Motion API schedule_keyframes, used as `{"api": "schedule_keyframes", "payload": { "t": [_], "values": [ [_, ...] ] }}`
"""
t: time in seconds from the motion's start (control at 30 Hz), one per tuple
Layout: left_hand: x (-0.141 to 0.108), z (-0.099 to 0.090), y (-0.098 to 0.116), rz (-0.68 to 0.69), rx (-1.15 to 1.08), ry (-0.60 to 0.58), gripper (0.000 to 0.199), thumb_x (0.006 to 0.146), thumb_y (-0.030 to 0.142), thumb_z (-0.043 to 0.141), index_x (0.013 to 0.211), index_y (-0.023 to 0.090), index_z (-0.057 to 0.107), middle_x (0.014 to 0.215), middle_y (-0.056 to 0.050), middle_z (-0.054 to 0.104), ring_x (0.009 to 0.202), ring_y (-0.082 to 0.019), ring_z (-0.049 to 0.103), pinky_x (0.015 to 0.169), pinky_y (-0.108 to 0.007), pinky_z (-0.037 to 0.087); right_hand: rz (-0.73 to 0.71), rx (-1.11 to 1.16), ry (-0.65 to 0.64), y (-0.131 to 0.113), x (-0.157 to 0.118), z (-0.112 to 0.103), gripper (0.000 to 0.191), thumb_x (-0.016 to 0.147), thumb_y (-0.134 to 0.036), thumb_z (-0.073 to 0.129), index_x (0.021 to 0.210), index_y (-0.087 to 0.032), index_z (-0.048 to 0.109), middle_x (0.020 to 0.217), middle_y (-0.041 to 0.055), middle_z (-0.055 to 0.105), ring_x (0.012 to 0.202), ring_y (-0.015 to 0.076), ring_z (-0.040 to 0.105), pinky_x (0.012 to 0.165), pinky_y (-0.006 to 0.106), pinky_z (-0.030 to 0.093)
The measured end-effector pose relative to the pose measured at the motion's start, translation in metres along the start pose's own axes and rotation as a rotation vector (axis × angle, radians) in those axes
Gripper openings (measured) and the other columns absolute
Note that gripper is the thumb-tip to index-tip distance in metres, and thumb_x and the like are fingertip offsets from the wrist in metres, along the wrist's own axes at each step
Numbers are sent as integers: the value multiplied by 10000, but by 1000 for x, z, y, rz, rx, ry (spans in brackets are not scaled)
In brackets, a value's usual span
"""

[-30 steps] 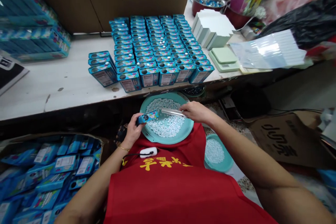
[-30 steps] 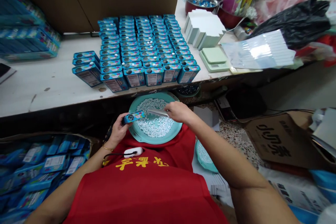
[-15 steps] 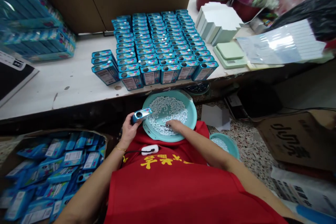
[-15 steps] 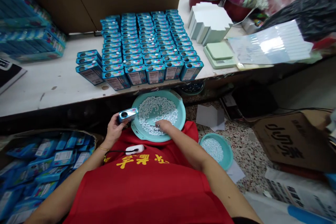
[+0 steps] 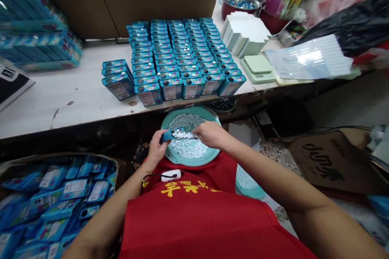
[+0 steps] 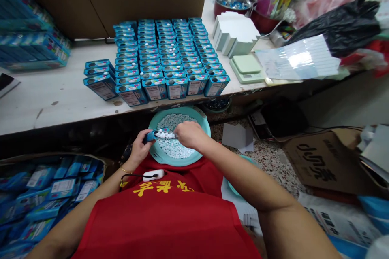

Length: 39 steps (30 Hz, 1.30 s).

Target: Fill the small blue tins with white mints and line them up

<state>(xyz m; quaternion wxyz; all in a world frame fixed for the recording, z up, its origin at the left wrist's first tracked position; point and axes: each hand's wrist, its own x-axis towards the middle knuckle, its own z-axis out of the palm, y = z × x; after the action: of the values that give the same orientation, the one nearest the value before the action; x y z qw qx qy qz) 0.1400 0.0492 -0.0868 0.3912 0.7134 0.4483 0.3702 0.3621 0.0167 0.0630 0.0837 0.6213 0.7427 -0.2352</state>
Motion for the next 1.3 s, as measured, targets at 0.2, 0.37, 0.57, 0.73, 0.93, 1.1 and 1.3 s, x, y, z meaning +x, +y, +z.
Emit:
{"api": "schedule_keyframes", "payload": {
  "t": [0.2, 0.37, 0.57, 0.73, 0.93, 1.1, 1.3],
  "values": [
    [1, -3, 4, 34, 15, 18, 326, 711, 153, 551, 1031, 208, 563, 1039, -54, 559, 997, -194, 525, 923, -352, 395, 41, -146, -4, -16, 0, -12, 306, 776, -172, 431, 944, -190, 687, 915, 125, 690, 868, 224, 626, 706, 272, 422],
    [-4, -9, -5, -9, 14, 44, 324, 704, 184, 573, 1027, 213, 564, 1030, -49, 568, 991, -200, 532, 916, -357, 404, 24, 61, 13, 25, -9, 4, 306, 796, -184, 433, 935, -257, 697, 887, 30, 701, 873, 169, 613, 663, 209, 387],
    [-5, -38, 2, -118, -154, 205, 376, 713, 276, 626, 1075, 215, 543, 1006, -43, 605, 935, -193, 571, 876, -350, 437, 109, 228, 102, 58, 2, 74, 316, 852, -157, 357, 992, -188, 638, 923, 47, 676, 854, 148, 591, 706, 210, 396],
    [41, -96, 7, -30, -187, 445, 451, 694, 315, 655, 1107, 197, 520, 1038, -51, 610, 964, -192, 571, 921, -361, 419, 309, 212, 258, 49, 50, 145, 308, 831, -103, 308, 1004, -161, 556, 931, 103, 643, 874, 189, 586, 738, 269, 398],
    [112, -145, -17, -14, 59, 500, 417, 704, 311, 624, 1086, 172, 531, 1035, -77, 586, 947, -203, 563, 891, -360, 428, 108, 771, 448, 18, 71, 181, 177, 803, -253, 335, 873, -228, 496, 783, 53, 621, 758, 209, 601, 724, 323, 475],
    [134, -142, -26, -70, 319, 502, 278, 730, 276, 596, 976, 146, 601, 940, -119, 572, 922, -262, 557, 857, -402, 427, 84, 1031, 480, 12, 63, 183, 211, 737, -386, 451, 856, -236, 539, 783, 49, 652, 769, 227, 632, 730, 345, 499],
    [74, -179, -52, -55, 190, 704, 521, 754, 319, 592, 1223, 125, 476, 1172, -146, 490, 966, -205, 557, 843, -327, 443, 164, 1184, 437, 10, 60, 157, 370, 584, -401, 654, 878, -190, 581, 771, 34, 656, 712, 187, 609, 686, 313, 482]
  ]
}}
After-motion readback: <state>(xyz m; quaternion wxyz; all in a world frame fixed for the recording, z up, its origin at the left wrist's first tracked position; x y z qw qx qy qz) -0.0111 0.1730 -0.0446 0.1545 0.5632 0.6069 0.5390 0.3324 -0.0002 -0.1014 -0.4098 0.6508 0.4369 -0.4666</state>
